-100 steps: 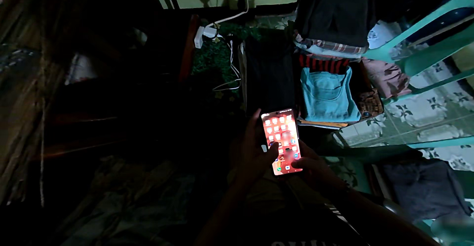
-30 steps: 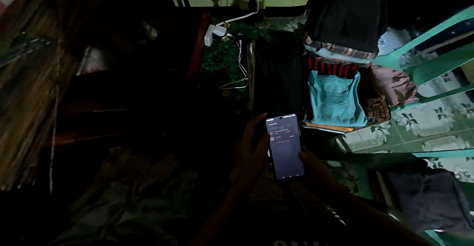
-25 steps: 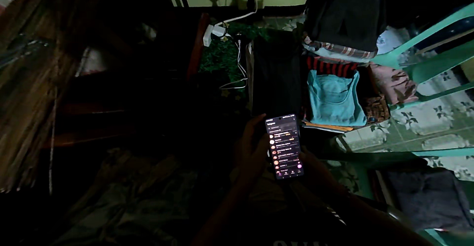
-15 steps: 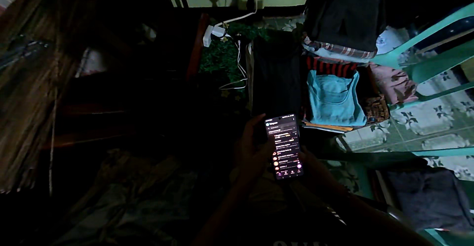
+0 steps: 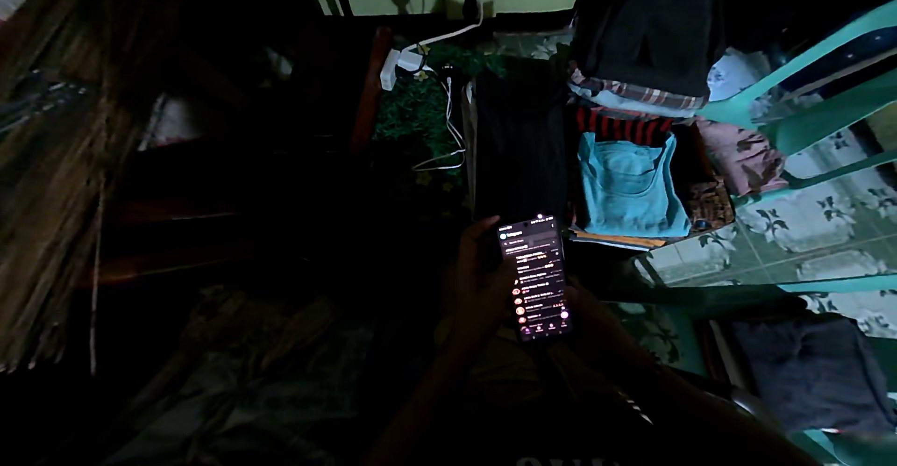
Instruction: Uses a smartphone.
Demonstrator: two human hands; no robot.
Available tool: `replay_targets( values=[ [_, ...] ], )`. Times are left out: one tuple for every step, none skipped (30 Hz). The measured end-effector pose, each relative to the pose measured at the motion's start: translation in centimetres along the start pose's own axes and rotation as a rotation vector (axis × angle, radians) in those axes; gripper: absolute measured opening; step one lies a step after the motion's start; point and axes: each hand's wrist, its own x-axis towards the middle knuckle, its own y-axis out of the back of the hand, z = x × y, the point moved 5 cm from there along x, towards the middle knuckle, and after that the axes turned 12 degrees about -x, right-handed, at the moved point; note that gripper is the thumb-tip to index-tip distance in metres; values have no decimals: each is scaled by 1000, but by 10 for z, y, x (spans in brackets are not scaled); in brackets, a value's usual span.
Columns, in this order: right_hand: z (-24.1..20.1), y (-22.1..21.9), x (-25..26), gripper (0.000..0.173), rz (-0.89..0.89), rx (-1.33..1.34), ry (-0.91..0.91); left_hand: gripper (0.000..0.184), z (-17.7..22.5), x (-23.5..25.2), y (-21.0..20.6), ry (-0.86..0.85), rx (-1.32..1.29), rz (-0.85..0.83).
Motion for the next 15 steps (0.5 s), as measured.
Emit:
replay_targets(
  values=[
    [-1,0,0,61,8,-6,6,49,-1,0,1,2,-17,-9],
    [-2,-1,0,57,21,6,8,48,-2,0,1,-1,-35,-11],
    [-4,-2,0,51,34,27,4,47,-2,0,1,-3,-55,-12],
    [-6,-3,0,46,42,44,-2,47,-3,0,1,1,-67,-8],
    [-7,-4,0,43,37,62,-9,48,-2,-1,1,9,-67,-7],
    [-9,-5,0,41,36,81,-16,48,-2,-1,2,17,-54,-5],
    [-10,-5,0,41,39,97,-24,49,-2,-1,2,24,-39,-6],
    [-9,-5,-1,42,53,102,-37,49,-2,-1,3,28,-20,-12],
    [-10,-5,-1,46,67,87,-49,49,-2,-1,4,29,5,-19],
    [-11,-6,-2,51,73,91,-53,49,-3,-1,5,27,24,-23],
    [-11,-6,-2,54,76,101,-53,49,-3,-1,5,22,32,-23],
    [-12,-6,-2,56,74,115,-44,49,-3,-1,5,16,34,-19],
    [-11,-6,-2,57,66,126,-33,49,-3,-1,6,9,32,-21],
    [-11,-6,-2,57,66,142,-33,49,-3,-1,5,1,23,-28],
    [-10,-5,-2,58,62,152,-36,50,-3,-1,5,-4,11,-34]
  ],
)
